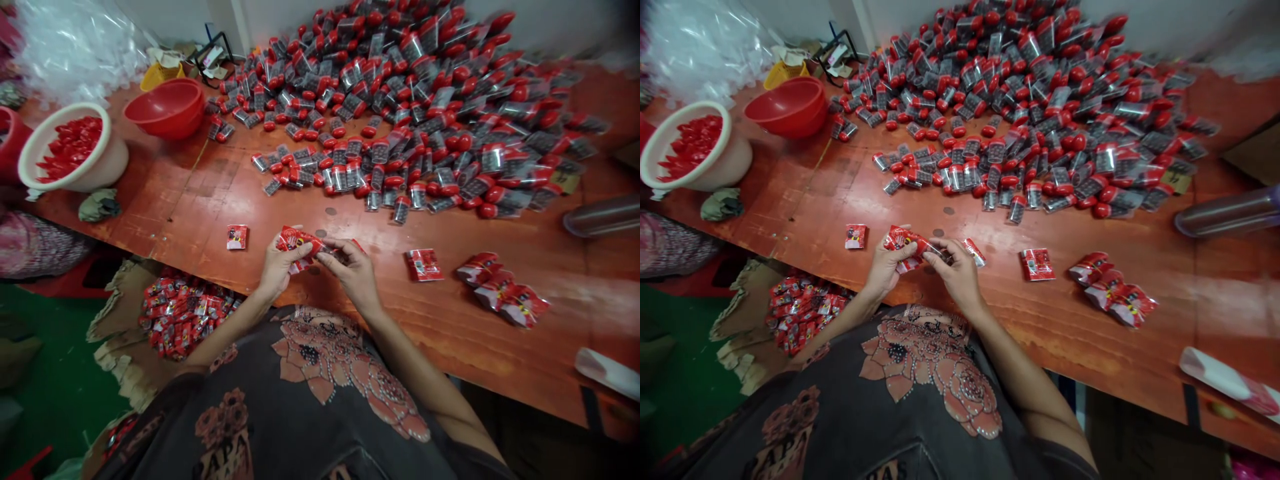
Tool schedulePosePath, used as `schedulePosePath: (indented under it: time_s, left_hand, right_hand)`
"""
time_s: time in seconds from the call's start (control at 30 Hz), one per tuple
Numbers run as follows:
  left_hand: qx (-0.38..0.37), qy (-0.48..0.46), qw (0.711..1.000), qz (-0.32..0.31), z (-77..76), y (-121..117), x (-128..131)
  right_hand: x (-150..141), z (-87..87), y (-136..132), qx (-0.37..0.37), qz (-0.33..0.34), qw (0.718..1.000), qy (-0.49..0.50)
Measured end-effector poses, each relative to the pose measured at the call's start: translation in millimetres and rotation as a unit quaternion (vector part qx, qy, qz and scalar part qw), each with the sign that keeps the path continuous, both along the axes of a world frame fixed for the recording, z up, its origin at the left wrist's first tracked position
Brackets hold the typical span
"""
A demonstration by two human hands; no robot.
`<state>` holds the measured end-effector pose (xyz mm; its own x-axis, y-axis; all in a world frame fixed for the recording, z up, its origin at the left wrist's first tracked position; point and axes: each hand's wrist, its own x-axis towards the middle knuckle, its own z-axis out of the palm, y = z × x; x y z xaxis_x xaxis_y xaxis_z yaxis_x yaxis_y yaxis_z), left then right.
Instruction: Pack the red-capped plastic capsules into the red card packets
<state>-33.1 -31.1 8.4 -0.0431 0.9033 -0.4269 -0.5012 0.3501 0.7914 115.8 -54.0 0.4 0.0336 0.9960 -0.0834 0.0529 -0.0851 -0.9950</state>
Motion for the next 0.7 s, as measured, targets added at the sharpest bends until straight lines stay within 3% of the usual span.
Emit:
schedulePosePath:
  time_s: [0.17,0.4,0.57,0.7]
  left_hand:
    - [0.028,0.03,0.999,-0.011,-2.7,-0.8,-2.8]
    - [0.048,0.031,0.998,-0.033,-1.8,-3.2,-4.0]
    - [0.04,0.045,0.998,-0.014,-1.0,-6.4,-2.2]
    - [0.039,0.04,0.998,-0.034,-1.5,-7.5,-2.0]
  right_hand:
    - [1.1,4.3,-1.4,0.077,0.013,0.995,-0.054]
    - [-0.8,-0.4,-3.0,0.048,-0.005,0.999,-0.006]
    - [-2.0,2.9,-6.2,0.131,0.007,0.988,-0.085]
    - [-6.6,4.8,-5.4,0.055,-0.027,0.998,-0.009]
